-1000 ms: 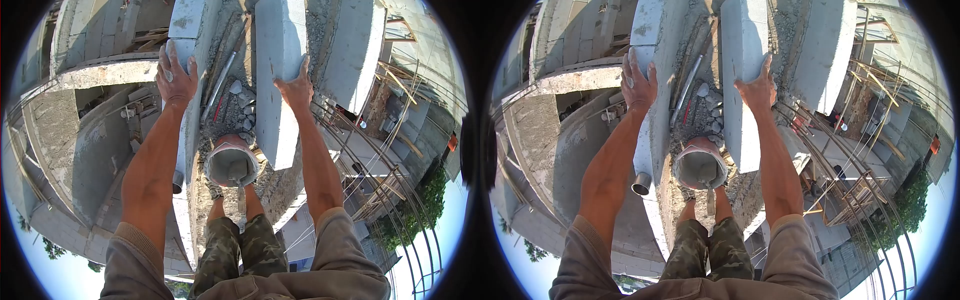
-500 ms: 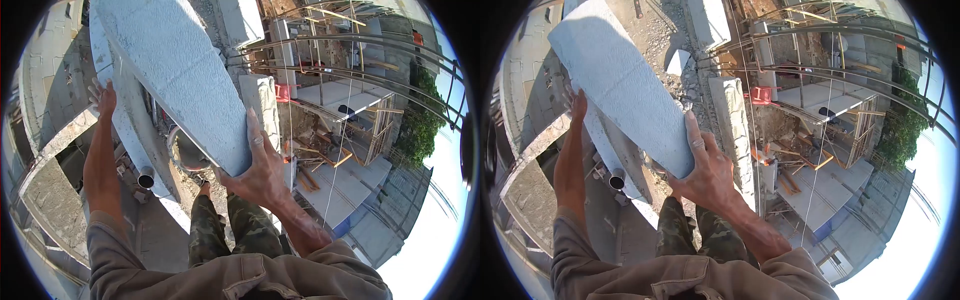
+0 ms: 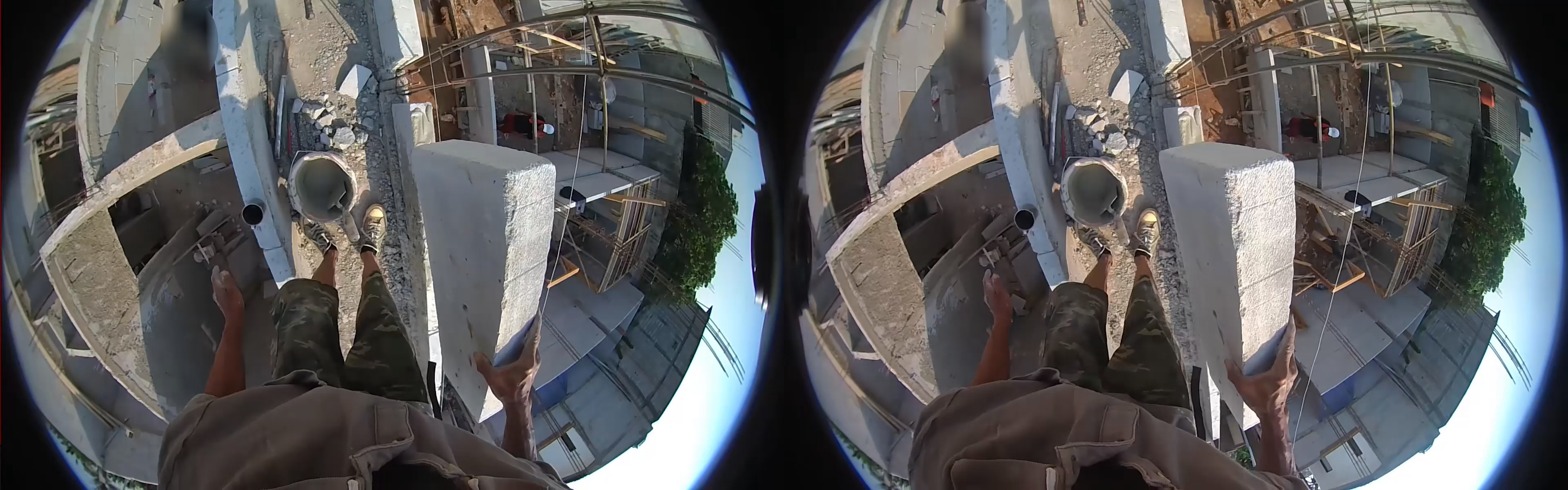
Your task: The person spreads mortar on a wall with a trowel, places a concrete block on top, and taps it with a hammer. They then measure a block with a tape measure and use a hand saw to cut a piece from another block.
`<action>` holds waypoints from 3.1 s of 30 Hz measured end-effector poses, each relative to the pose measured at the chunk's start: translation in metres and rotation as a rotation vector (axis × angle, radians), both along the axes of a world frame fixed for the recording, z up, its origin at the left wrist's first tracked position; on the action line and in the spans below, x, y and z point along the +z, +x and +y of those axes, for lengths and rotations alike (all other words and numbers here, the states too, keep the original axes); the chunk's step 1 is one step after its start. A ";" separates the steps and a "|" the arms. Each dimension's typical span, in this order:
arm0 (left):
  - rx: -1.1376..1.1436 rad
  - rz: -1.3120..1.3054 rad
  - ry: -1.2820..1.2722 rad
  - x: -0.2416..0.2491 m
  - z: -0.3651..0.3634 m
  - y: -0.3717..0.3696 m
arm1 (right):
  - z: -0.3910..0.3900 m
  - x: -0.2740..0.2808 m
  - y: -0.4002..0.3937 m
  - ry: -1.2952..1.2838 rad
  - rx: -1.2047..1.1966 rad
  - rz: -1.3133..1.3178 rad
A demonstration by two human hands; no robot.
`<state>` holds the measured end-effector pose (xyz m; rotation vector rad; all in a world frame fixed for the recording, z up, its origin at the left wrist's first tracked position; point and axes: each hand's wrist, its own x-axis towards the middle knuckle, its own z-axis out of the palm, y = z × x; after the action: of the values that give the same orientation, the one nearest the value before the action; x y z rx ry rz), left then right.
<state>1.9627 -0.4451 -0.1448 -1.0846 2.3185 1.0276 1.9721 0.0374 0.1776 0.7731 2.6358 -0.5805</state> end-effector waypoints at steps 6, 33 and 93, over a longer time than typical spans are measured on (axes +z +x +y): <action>-0.256 -0.277 -0.104 0.038 0.012 0.165 | 0.064 -0.052 0.016 0.101 -0.119 0.010; -0.059 -0.402 0.002 0.034 0.156 0.302 | 0.090 -0.348 -0.081 0.063 0.018 0.026; -0.174 -0.420 0.138 -0.012 0.156 0.261 | 0.101 -0.391 0.002 0.135 -0.030 0.164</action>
<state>2.2240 -0.2889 -0.1564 -0.9227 1.9364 0.7918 1.9741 0.1387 -0.2133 0.8388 2.8426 -0.4977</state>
